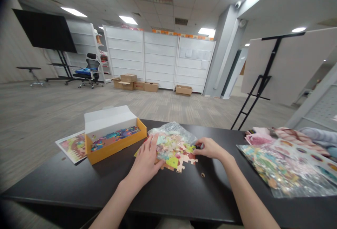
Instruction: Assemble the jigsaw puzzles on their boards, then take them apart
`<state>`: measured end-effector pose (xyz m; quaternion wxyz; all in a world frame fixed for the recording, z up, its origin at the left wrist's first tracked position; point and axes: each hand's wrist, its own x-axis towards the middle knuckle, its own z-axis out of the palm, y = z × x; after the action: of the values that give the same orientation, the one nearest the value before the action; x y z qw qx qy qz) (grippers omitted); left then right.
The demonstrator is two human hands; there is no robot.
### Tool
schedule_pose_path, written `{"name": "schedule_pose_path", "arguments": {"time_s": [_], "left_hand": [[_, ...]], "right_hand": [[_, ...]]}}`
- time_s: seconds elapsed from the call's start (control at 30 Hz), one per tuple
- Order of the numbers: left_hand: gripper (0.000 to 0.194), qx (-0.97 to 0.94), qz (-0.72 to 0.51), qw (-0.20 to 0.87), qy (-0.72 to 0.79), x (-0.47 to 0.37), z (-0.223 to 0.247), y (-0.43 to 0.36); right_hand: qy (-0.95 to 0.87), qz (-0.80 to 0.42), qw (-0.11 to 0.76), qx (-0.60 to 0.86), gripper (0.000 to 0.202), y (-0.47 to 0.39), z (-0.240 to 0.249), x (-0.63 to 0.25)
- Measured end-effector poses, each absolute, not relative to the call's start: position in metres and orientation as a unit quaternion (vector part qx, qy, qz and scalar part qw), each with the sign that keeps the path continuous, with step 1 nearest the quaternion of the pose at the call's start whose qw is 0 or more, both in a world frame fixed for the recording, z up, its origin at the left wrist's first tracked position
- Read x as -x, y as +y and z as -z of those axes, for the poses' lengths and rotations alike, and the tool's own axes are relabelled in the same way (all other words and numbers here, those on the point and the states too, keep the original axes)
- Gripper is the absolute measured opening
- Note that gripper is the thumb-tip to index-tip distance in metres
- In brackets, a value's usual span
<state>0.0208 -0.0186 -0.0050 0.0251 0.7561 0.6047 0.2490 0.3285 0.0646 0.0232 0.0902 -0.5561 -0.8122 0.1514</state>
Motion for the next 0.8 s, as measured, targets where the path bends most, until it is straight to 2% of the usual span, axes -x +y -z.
{"name": "schedule_pose_path", "arguments": {"time_s": [0.1, 0.23, 0.4, 0.53, 0.63, 0.8], "left_hand": [[0.07, -0.742, -0.19, 0.022, 0.642, -0.017, 0.006, -0.02], [0.054, -0.754, -0.148, 0.005, 0.64, -0.015, 0.006, -0.023], [0.053, -0.756, -0.138, -0.005, 0.64, -0.017, 0.001, -0.026], [0.058, -0.753, -0.135, -0.005, 0.644, -0.028, -0.004, -0.029], [0.062, -0.759, -0.136, -0.001, 0.637, -0.039, -0.009, -0.032], [0.065, -0.774, -0.151, 0.021, 0.614, -0.054, -0.012, -0.034]], "right_hand": [[-0.814, -0.147, 0.068, 0.558, 0.057, 0.058, -0.029, -0.321], [-0.805, -0.166, 0.066, 0.566, 0.058, 0.058, -0.027, -0.319], [-0.774, -0.207, 0.123, 0.585, 0.045, 0.068, -0.014, -0.323], [-0.73, -0.311, 0.198, 0.575, 0.048, 0.075, -0.008, -0.328], [-0.693, -0.404, 0.216, 0.557, 0.051, 0.075, -0.009, -0.334], [-0.666, -0.443, 0.244, 0.548, 0.047, 0.074, -0.011, -0.342]]}}
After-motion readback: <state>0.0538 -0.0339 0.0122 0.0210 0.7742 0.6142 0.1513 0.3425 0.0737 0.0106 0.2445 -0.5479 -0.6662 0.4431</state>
